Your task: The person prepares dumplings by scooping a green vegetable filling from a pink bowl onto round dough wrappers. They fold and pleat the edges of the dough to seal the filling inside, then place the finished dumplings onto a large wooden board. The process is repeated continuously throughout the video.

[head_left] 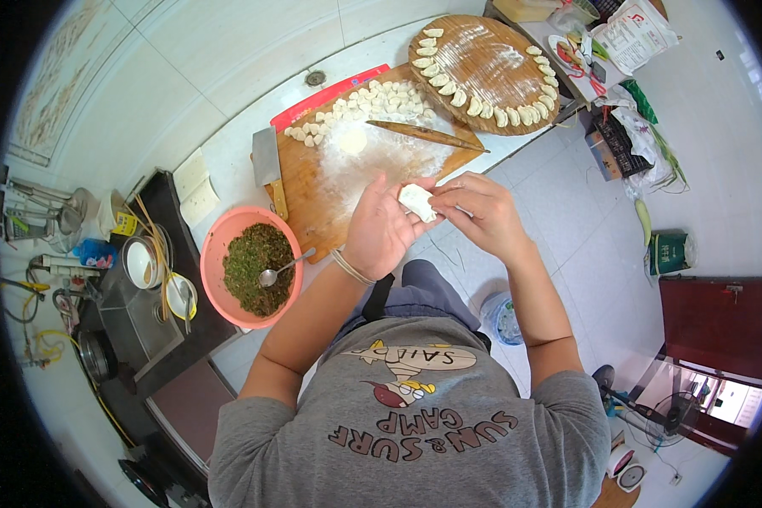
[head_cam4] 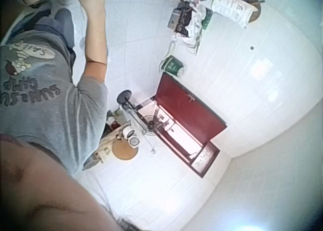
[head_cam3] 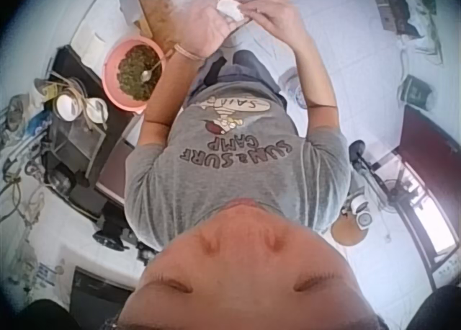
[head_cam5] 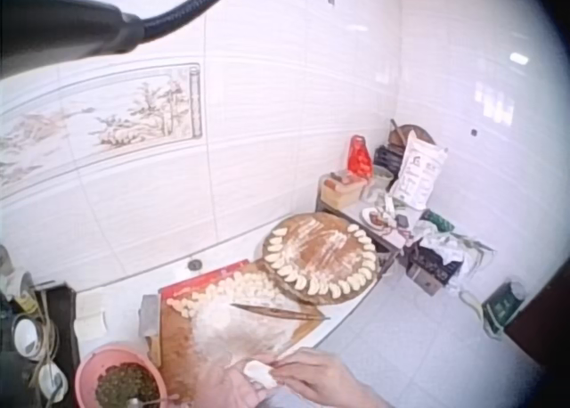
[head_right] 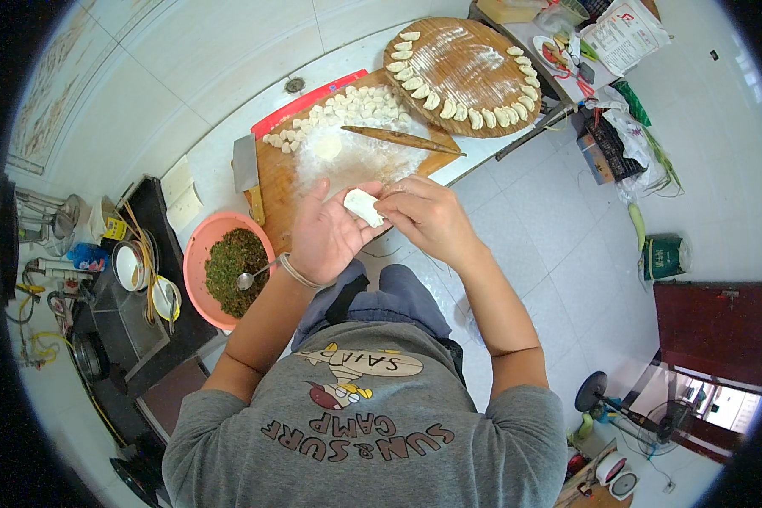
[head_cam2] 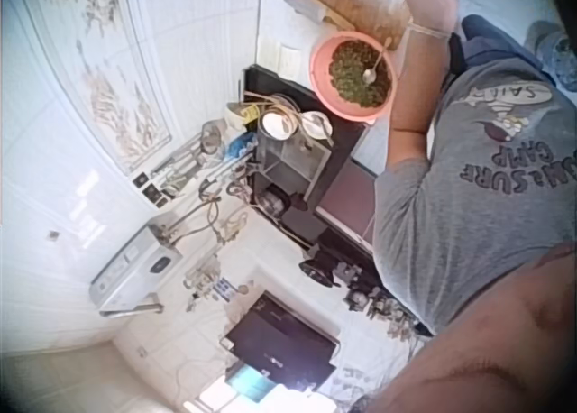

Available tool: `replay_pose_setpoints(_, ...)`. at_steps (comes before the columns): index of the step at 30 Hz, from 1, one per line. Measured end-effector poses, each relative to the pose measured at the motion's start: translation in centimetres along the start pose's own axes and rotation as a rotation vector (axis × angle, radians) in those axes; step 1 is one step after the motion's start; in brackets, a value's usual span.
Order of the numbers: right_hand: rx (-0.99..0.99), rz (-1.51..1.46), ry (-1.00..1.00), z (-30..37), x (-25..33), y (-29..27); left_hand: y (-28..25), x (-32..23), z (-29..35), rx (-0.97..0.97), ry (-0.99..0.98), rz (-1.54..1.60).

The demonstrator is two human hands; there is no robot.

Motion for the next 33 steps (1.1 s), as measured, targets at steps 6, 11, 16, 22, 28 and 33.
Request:
replay_pose_setpoints(6,0.024,0.027,0.218,0.1,0.7,0.5,0.0,0.6,-0.5,-0.017,0.021,-0.108)
replay_pose_setpoints(11,-0.011,-0.043,0.039,-0.7,0.5,-0.7,0.0,-0.3,-0.2,0.045,-0.050,-0.169)
replay_pose_setpoints(16,0.076,-0.030,0.050,-0.4,-0.4,-0.9,-0.1,-0.1,-0.4,0.053,-0.090,-0.170)
replay_pose_setpoints(22,0.094,-0.042,0.215,-0.3,0.3,-0.3,0.0,0.7,-0.7,0.043,-0.107,-0.219)
replay_pose_setpoints(28,0.083,-0.058,0.234,-0.8,1.3,-1.0,-0.8,0.3,-0.6,0.060,-0.124,-0.378)
replay_pose_setpoints(33,0.122,-0.074,0.038,-1.0,0.3,-1.4,-0.7,0.0,-0.5,0.105,-0.181,-0.360)
Point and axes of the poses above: each hand's wrist, its own z-axis away from the middle knuckle, its own y-axis out of the palm, x = y × z, the point moved 1 cm from there along -z, towards the middle knuckle, and after that the axes turned 6 degrees about -z, right-handed, at the moved point
